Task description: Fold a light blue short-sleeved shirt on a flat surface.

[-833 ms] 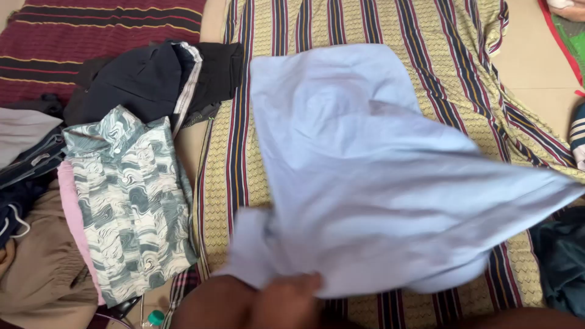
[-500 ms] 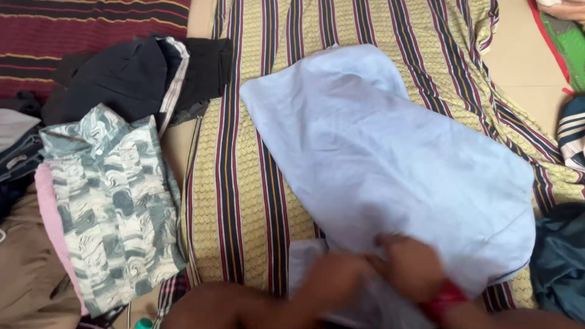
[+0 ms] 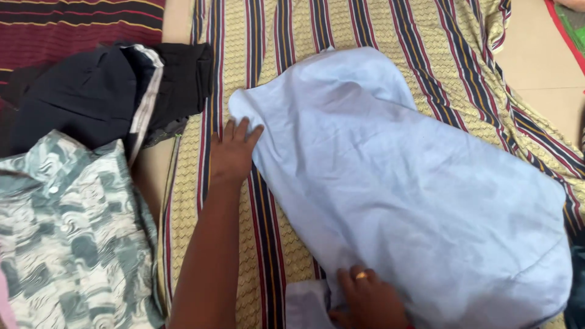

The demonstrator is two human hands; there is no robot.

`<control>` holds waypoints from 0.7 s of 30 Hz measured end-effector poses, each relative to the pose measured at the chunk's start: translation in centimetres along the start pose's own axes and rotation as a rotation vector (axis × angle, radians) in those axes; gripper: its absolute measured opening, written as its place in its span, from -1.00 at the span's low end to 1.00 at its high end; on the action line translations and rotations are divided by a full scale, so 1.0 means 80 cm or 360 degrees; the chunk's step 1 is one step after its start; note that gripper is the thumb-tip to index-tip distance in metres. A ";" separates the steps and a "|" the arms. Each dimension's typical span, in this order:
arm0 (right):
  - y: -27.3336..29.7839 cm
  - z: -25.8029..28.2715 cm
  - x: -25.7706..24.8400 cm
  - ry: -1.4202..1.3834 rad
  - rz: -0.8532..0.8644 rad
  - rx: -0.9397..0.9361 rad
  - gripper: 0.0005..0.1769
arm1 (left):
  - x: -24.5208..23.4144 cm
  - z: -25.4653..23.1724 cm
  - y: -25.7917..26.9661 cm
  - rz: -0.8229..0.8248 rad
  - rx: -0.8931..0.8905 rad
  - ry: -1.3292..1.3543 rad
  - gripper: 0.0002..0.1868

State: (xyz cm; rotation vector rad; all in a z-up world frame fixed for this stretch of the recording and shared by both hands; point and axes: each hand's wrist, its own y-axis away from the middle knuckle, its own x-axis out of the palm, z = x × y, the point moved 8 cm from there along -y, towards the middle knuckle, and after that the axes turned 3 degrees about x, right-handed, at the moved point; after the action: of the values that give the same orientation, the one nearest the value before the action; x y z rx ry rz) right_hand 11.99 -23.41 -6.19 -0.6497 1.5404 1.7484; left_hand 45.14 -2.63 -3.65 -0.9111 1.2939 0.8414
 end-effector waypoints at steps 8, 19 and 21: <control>-0.002 -0.003 0.010 -0.0259 -0.0391 -0.0236 0.03 | -0.102 -0.018 -0.035 -0.0543 0.0067 0.0717 -0.70; 0.039 0.020 -0.151 -0.0997 -0.1647 0.0358 -0.06 | -0.486 -0.144 0.073 -0.1383 0.0716 0.0619 -0.72; 0.047 0.008 -0.172 -0.1035 -0.1970 0.0346 -0.14 | -0.536 -0.159 0.093 -0.1506 0.0811 0.0514 -0.71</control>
State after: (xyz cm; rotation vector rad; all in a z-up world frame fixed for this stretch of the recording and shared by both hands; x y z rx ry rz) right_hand 17.72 -25.36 6.78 -0.6148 0.5712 0.6901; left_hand 29.08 -11.52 37.81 -1.0996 1.0756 -0.3711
